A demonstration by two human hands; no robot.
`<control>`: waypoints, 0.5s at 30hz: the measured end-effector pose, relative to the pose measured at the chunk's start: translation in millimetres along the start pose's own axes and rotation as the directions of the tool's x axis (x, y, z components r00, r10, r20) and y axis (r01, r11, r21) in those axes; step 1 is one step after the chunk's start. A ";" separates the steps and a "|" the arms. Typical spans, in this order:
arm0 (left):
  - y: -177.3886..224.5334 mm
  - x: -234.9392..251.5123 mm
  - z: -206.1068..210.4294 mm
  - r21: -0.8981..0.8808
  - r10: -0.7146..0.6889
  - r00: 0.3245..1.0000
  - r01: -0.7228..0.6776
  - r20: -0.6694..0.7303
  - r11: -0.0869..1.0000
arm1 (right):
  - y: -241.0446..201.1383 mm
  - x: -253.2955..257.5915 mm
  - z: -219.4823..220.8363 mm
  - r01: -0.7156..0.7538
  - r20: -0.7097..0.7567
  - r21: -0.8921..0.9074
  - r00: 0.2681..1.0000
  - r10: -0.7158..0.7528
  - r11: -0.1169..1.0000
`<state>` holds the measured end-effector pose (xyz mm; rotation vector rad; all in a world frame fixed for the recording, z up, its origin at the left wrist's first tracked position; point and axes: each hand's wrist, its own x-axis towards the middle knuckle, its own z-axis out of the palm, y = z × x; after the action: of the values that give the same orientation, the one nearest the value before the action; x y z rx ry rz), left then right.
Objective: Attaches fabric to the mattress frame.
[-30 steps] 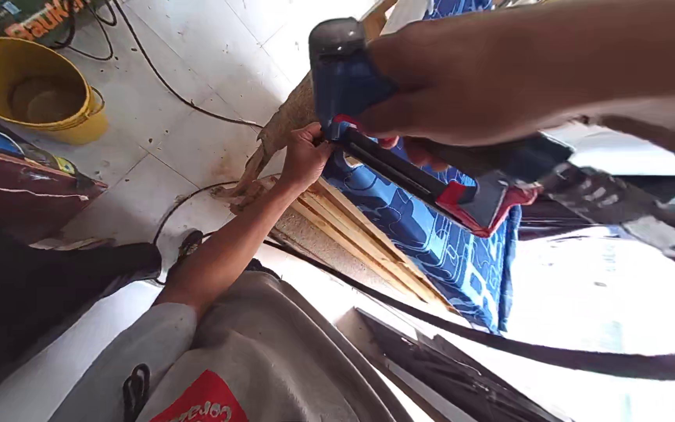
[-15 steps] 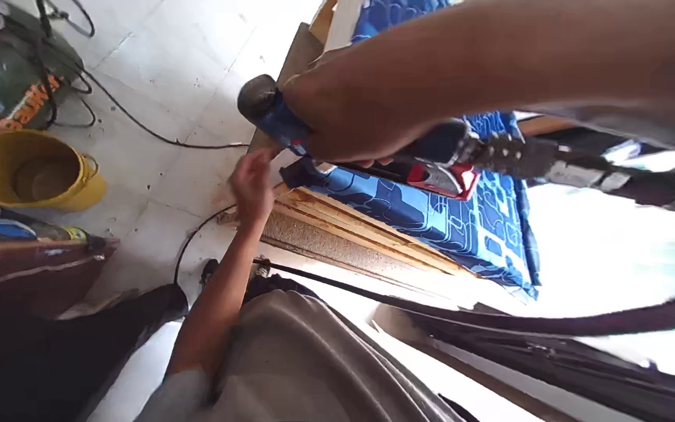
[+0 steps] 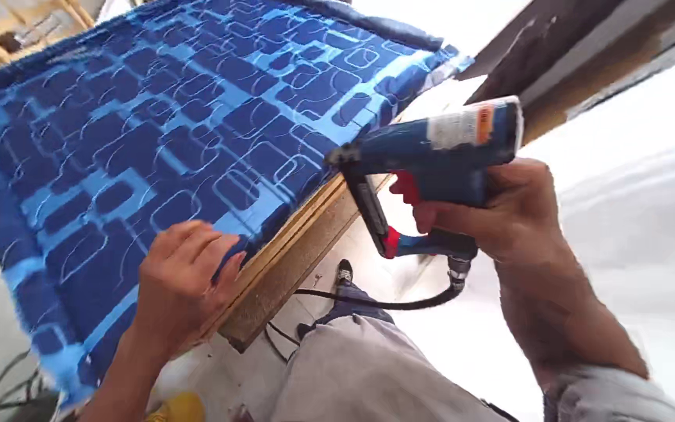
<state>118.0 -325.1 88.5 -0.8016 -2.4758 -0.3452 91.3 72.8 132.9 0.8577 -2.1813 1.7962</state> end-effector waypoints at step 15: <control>109.6 389.3 334.5 -0.438 0.537 -0.208 -0.830 0.817 0.345 | 224.0 -141.2 -49.7 -0.441 -0.379 0.270 0.768 0.516 0.856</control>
<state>-217.2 74.2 28.0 -2.6735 -2.0421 1.2831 75.1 186.0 -111.1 -0.1361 -2.0733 2.1519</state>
